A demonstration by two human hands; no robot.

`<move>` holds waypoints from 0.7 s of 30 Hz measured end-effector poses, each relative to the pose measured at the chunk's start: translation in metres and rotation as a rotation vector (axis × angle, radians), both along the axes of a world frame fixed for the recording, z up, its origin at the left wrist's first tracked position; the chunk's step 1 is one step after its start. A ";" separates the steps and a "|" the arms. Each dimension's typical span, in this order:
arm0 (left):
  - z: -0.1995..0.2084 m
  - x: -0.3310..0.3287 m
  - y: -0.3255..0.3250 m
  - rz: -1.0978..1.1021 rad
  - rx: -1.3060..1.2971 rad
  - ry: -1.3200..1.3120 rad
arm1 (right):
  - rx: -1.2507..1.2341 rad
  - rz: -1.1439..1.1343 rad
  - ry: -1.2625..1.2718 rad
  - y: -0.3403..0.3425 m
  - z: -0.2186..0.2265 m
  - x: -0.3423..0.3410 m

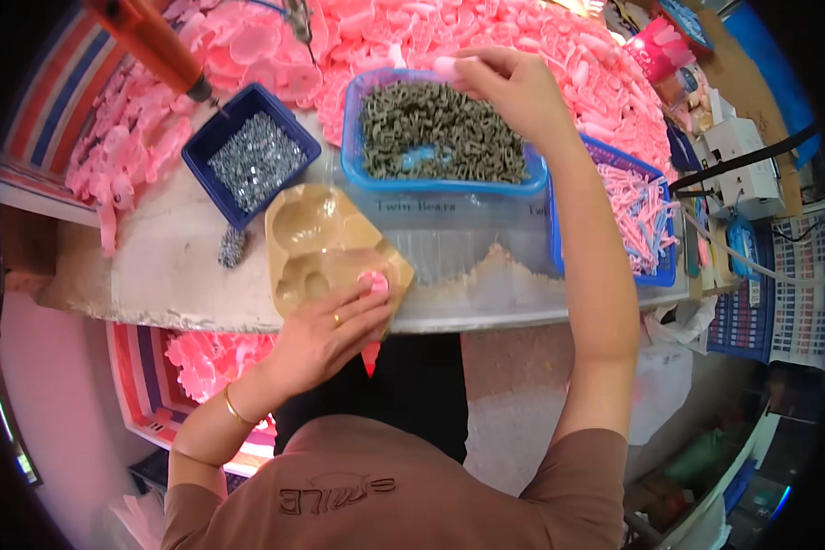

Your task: Assembling pink plastic pig toys by attaching components and using a pneumatic screwdriver.

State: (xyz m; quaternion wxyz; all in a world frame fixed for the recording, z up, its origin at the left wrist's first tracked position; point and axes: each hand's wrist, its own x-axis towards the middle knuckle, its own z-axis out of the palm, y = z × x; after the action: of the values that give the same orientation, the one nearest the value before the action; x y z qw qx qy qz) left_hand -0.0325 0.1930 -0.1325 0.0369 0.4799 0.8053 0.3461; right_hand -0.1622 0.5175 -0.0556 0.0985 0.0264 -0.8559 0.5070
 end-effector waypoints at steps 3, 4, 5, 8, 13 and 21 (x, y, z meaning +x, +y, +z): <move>-0.003 -0.003 0.005 -0.008 -0.011 0.091 | 0.019 0.069 -0.163 -0.048 0.013 0.054; -0.002 -0.001 0.001 0.000 -0.014 0.085 | 0.003 0.157 -0.195 -0.057 0.009 0.070; -0.001 0.000 -0.005 -0.007 -0.005 0.149 | -0.018 0.254 -0.228 -0.067 0.003 0.081; 0.000 0.008 -0.019 -0.021 0.068 0.246 | 0.108 0.373 -0.152 -0.094 -0.013 0.117; 0.009 0.018 -0.045 0.008 0.182 0.310 | 0.488 0.517 0.156 -0.149 -0.049 0.139; -0.013 -0.075 -0.116 0.719 0.272 0.192 | 0.337 0.560 0.088 -0.151 -0.048 0.123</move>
State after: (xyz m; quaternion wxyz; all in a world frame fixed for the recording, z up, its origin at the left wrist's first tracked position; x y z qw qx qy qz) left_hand -0.1071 0.0771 -0.1453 -0.2262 0.1979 0.8686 0.3939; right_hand -0.0396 0.3661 -0.1040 -0.0136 0.2987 -0.8822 0.3638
